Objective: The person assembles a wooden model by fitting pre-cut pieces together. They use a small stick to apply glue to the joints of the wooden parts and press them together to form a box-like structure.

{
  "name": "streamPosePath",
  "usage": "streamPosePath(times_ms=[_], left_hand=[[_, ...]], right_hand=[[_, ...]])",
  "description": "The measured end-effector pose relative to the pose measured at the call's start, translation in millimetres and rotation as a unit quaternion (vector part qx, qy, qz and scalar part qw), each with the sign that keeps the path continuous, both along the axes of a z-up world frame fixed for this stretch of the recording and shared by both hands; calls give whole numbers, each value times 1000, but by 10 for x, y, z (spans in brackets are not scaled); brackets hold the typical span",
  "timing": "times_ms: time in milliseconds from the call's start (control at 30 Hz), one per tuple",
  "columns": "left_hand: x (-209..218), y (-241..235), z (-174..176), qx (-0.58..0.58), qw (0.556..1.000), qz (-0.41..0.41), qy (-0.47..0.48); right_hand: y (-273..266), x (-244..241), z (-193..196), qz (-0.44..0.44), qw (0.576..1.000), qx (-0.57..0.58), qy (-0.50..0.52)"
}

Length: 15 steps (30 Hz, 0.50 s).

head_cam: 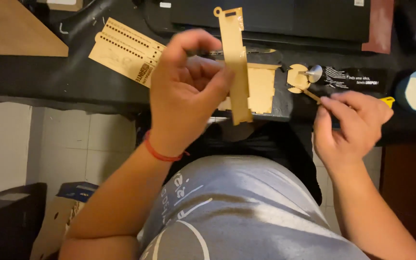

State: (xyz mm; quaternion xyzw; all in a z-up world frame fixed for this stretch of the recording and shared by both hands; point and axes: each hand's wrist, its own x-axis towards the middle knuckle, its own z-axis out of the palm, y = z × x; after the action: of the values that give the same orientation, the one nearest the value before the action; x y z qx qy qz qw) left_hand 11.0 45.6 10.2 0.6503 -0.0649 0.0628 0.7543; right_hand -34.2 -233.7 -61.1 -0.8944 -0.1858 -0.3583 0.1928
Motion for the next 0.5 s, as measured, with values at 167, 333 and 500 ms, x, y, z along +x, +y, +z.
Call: streamPosePath(times_ms=[167, 333, 500], left_hand=[[-90, -296, -182, -56, 996, 62, -2], [-297, -513, -224, -96, 992, 82, -16], [-432, -483, -285, 201, 951, 66, -224]], right_hand=[[388, -214, 208, 111, 990, 73, 42], [762, -385, 198, 121, 949, 230, 180], [819, -520, 493, 179, 971, 106, 113]])
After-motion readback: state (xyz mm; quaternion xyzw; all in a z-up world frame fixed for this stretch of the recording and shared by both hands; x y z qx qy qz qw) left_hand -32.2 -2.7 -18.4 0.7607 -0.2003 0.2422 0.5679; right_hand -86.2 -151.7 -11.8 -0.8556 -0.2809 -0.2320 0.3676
